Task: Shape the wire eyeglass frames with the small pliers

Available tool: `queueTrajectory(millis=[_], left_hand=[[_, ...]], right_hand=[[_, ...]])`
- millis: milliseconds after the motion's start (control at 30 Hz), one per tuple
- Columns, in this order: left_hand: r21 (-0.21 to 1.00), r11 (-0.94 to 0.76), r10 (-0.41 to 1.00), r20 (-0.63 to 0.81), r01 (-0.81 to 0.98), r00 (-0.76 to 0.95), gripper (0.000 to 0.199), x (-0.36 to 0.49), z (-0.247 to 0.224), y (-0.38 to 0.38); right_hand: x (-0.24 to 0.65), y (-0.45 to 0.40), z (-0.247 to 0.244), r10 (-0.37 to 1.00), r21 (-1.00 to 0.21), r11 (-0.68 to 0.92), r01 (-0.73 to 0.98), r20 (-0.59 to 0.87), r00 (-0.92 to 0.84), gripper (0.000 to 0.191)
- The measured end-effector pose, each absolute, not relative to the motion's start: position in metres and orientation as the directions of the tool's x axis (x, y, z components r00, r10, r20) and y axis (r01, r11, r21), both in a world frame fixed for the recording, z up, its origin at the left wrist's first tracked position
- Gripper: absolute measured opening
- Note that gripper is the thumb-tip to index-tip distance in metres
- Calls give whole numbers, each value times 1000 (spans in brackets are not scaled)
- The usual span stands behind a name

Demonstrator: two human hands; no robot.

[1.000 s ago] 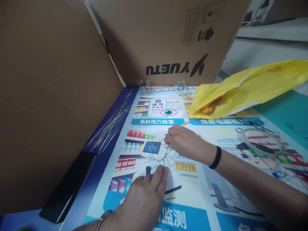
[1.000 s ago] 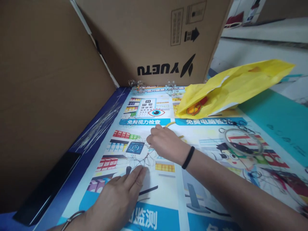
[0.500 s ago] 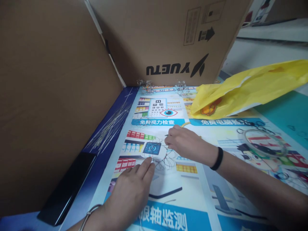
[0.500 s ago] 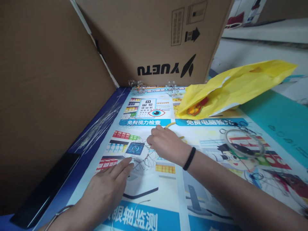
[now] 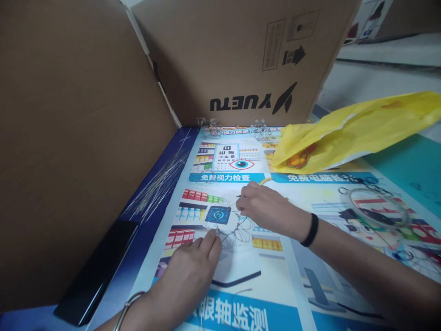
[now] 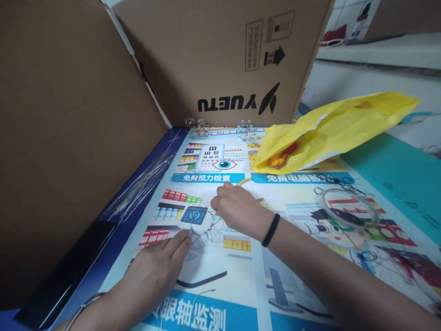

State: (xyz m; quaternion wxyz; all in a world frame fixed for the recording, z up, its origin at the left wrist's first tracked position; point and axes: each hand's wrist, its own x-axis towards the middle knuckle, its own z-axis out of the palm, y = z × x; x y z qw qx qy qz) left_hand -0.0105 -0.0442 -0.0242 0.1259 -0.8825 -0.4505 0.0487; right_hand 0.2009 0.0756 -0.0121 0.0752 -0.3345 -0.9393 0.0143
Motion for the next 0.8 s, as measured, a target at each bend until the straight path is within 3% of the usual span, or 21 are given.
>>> queueTrajectory(millis=[300,800], left_hand=[[-340,-578,797,-41,742,602,57,-6,-19,-47],[-300,-596,782,-5,745,623,51,-14,-25,-46]], right_hand=[[201,77,-14,620,-80,784,615,145,-771,22],[202,78,-17,617,-89,787,611,157,-771,22]])
